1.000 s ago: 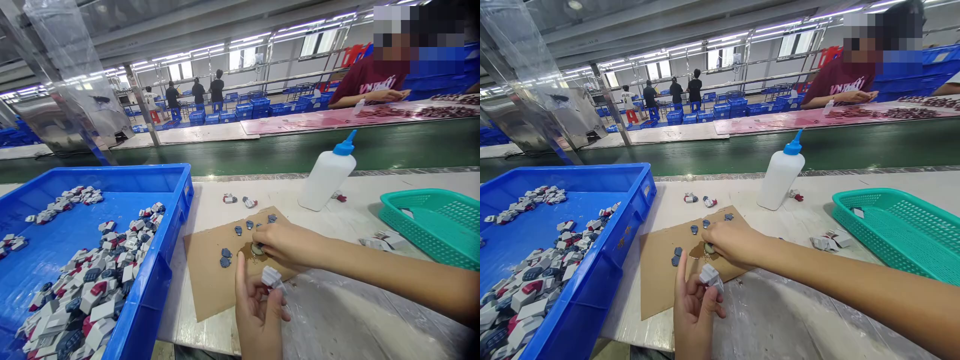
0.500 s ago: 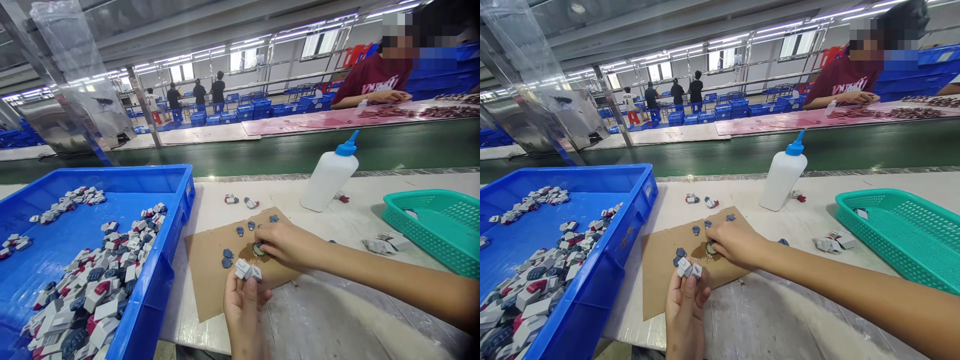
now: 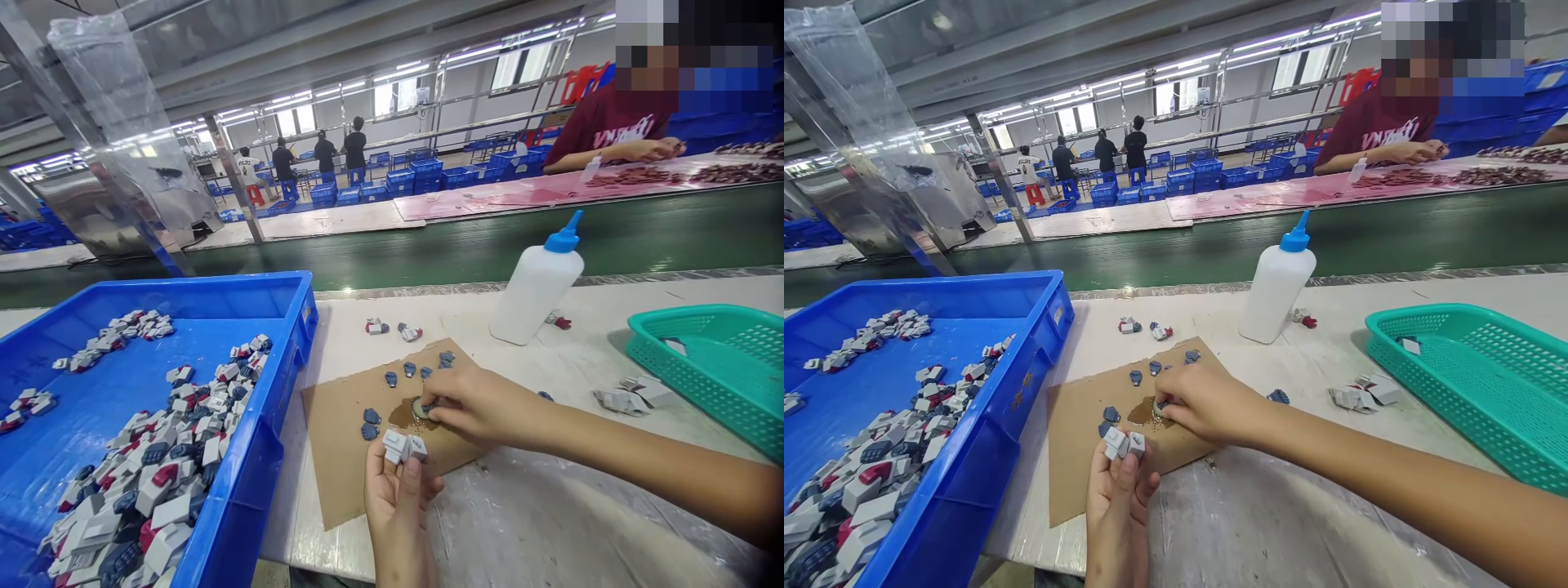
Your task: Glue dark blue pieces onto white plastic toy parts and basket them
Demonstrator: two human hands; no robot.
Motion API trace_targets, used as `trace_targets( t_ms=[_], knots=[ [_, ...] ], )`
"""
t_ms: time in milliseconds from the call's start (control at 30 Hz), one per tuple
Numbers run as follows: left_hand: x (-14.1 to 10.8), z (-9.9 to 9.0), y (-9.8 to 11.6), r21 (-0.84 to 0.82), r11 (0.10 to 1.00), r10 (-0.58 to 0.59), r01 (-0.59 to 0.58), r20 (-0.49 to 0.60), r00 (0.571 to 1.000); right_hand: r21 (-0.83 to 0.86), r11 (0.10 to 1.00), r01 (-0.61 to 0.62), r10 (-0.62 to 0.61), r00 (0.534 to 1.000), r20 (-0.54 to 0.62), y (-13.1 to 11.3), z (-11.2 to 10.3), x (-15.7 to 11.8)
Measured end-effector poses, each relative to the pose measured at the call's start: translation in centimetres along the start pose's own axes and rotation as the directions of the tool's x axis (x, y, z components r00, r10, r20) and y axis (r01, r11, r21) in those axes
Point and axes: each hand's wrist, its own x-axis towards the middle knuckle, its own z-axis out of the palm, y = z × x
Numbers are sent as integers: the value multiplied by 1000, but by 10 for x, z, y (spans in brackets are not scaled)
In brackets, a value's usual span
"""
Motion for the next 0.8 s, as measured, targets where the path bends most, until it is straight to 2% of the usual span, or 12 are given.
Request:
trace_targets(
  t_ms=[133,233,533,700,800],
  knots=[
    [-1,0,1,20,1000,-13,13,19,1000,305,952,-42,65,996,-65,-9,-14,-12],
    [-2,-1,1,38,999,-11,10,47,999,420,906,-43,77,995,-63,-17,-19,-21],
    [-2,-2,3,59,998,-7,0,115,993,435,898,-67,77,997,-6,-27,-7,-20],
    [-2,-2,3,56,998,-17,11,123,992,383,921,-71,76,997,2,-29,-7,-21],
    [-2,-2,3,60,998,-18,11,112,994,331,943,-28,29,1000,2,-31,-11,-23]
  ],
)
